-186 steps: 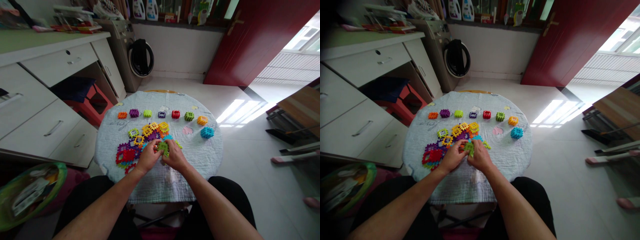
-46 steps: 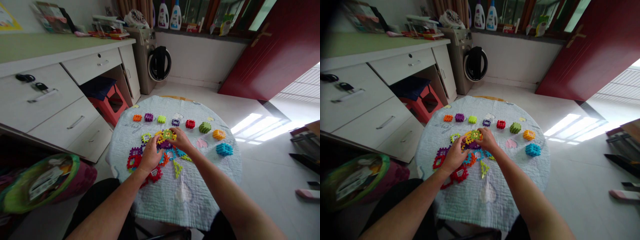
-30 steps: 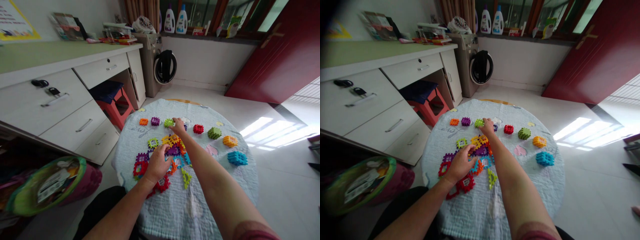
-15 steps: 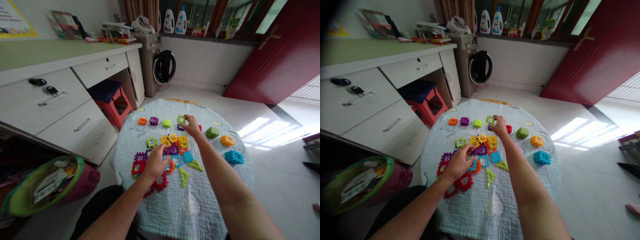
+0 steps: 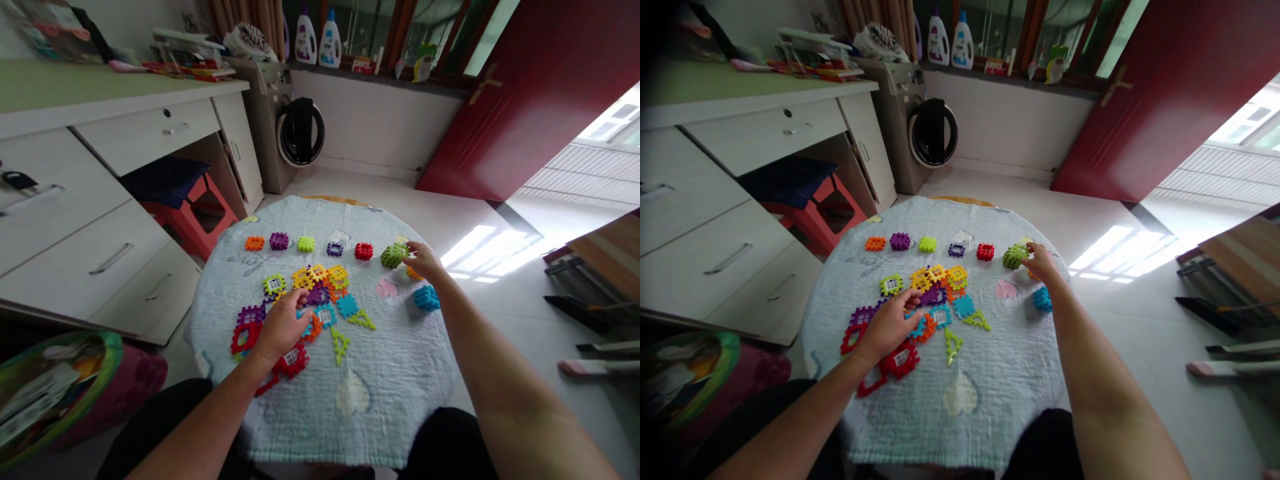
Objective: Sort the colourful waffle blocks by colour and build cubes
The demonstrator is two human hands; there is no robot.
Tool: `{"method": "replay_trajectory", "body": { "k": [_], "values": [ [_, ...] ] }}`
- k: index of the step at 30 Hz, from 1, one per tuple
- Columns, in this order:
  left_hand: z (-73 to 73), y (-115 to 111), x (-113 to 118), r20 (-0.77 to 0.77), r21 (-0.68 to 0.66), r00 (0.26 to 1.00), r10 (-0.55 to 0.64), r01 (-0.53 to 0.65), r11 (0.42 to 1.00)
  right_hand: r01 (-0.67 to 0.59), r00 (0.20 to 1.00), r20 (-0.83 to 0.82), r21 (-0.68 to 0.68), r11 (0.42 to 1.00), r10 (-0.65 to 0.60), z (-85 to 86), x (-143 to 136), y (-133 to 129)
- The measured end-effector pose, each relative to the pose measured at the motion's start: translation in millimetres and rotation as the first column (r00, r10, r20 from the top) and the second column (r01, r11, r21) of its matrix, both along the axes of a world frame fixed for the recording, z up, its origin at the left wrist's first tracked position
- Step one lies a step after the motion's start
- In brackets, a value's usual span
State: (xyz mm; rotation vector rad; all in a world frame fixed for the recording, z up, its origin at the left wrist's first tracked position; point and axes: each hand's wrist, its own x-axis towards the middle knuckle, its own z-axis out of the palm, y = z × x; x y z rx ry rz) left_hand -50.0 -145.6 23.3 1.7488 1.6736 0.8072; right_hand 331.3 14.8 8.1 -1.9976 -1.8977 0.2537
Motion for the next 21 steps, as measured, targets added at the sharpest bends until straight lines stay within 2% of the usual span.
{"method": "replay_trajectory", "body": {
  "k": [7,14,18,21],
  "values": [
    [0.6,0,-3,-0.019,-0.046,1.000,-0.008,0.008,0.999,-0.006,0.999,0.047,-0.028,1.000,0.007,-5.5,-10,10],
    [5.6,1,-2,-0.022,-0.068,1.000,-0.008,0.006,0.998,0.033,0.997,-0.062,-0.014,0.999,-0.034,-14.5,-4,15],
    [6.5,1,-2,-0.026,-0.067,1.000,-0.011,0.009,0.998,0.081,0.984,-0.163,0.061,0.995,-0.070,-15.9,-2,5],
    [4.4,0,-2,-0.041,-0.055,0.999,-0.022,0.019,0.998,0.144,0.972,-0.200,0.097,0.985,-0.122,-12.5,-7,-15]
  ]
}}
